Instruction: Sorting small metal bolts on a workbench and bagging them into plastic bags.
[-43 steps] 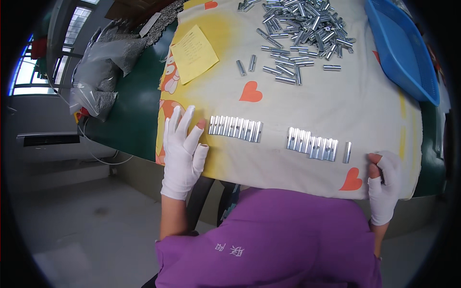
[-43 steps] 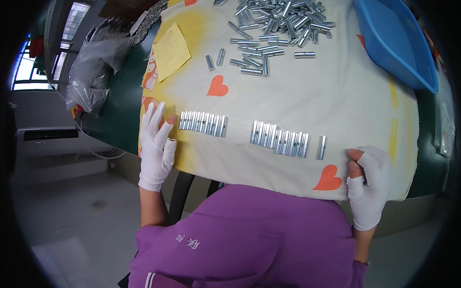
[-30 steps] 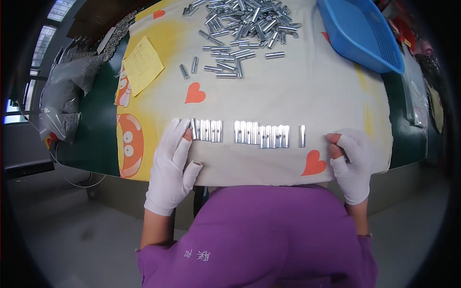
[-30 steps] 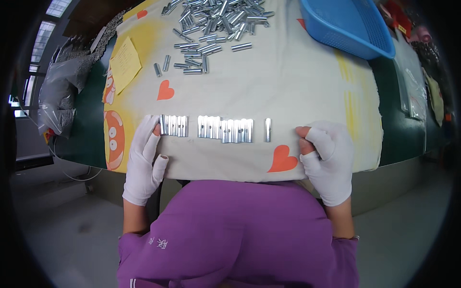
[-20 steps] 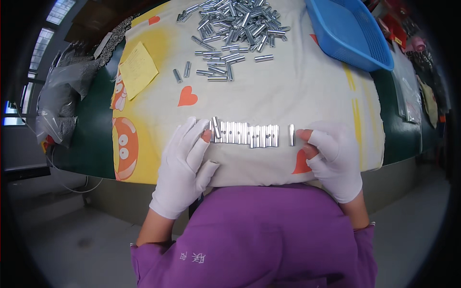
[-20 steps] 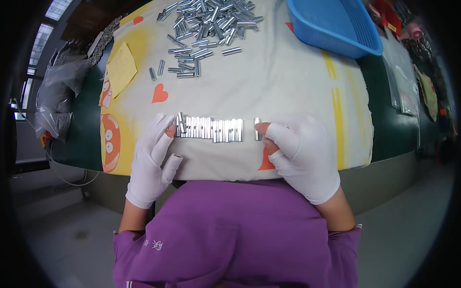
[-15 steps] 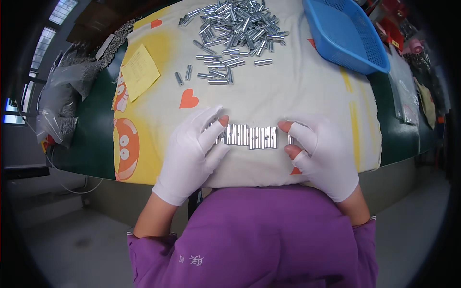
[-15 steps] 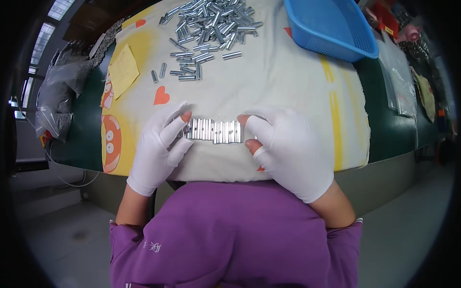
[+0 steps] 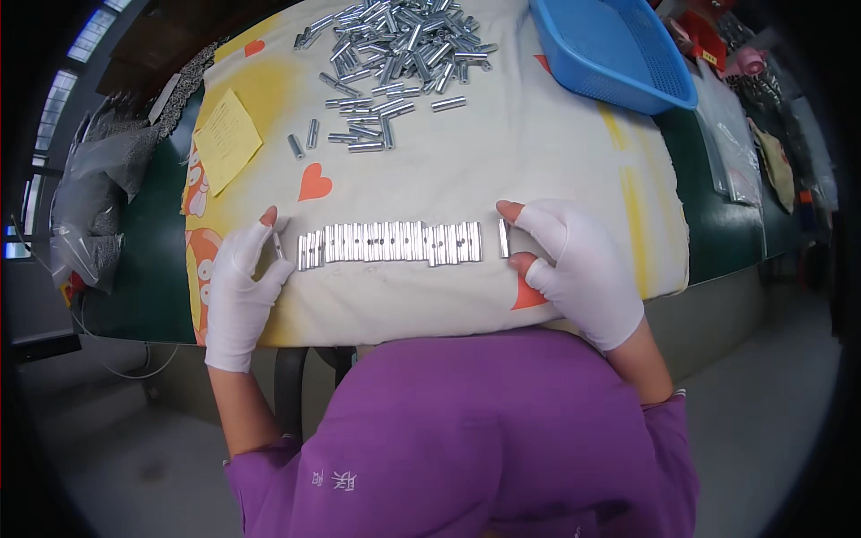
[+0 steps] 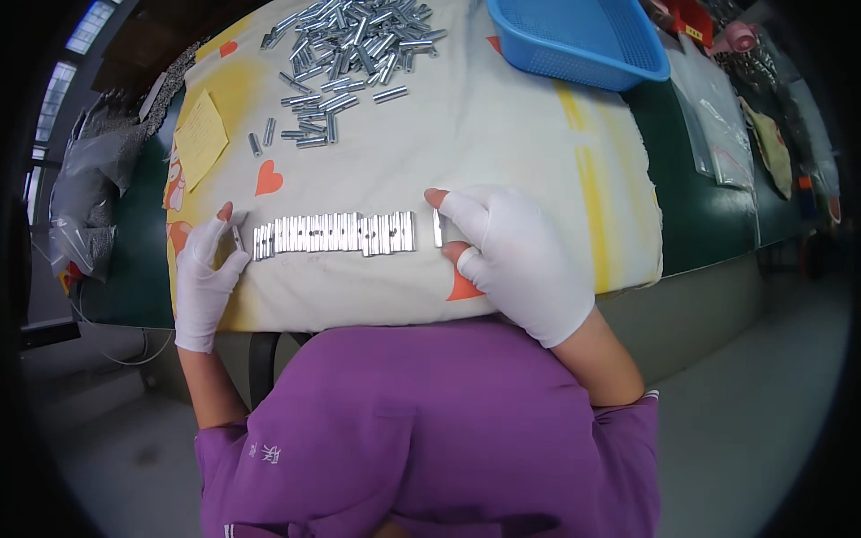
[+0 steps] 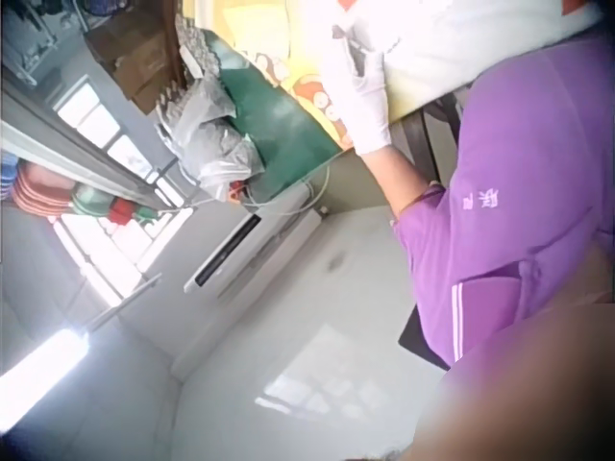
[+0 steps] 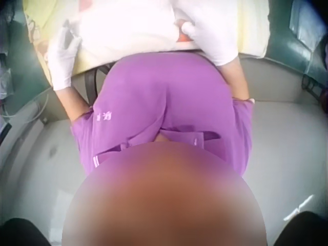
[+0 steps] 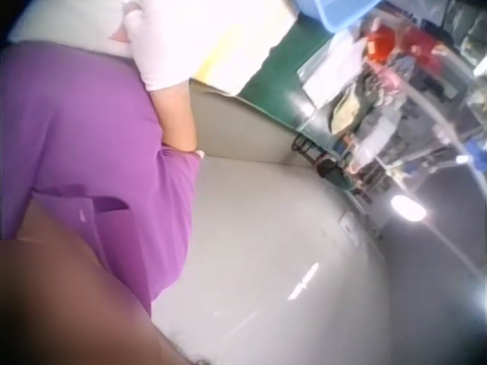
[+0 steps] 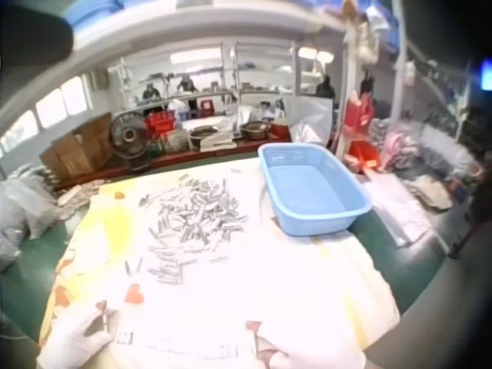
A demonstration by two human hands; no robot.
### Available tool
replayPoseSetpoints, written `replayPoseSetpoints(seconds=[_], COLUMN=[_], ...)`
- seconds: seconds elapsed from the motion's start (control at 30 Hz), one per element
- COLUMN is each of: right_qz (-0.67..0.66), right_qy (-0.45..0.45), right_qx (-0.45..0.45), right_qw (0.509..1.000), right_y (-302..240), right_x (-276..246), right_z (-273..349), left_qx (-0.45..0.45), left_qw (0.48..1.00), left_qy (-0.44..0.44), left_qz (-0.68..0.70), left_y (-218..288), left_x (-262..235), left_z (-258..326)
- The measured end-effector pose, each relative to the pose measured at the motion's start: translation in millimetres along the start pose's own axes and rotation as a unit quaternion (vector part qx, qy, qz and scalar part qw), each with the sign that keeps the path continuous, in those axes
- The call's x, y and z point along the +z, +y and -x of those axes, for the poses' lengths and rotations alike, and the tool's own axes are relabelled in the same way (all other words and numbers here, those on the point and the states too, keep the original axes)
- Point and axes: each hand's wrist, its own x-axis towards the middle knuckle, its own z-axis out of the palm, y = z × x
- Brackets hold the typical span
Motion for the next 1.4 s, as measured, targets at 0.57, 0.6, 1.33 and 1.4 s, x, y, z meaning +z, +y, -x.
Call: replayPoseSetpoints(seconds=[0.57,0.6,1.33,1.4], right_qz=[0.103,0.104,0.108,0.102], right_qy=[-0.096,-0.097,-0.016,-0.010], right_qx=[-0.142,-0.143,-0.173,-0.162], right_qw=[0.980,0.979,0.979,0.981], right_y=[5,6,3,2], right_x=[-1,0,0,1], right_z=[-11,-9,-13,-13], left_qx=[0.018,0.017,0.118,0.118], left_qw=[0.998,0.998,0.993,0.993], left_qy=[0.031,0.032,-0.023,-0.026], left_qz=[-0.050,-0.049,0.016,0.016], left_y=[25,28,84,83], left_x=[13,13,45,45], left_z=[11,10,-14,-13])
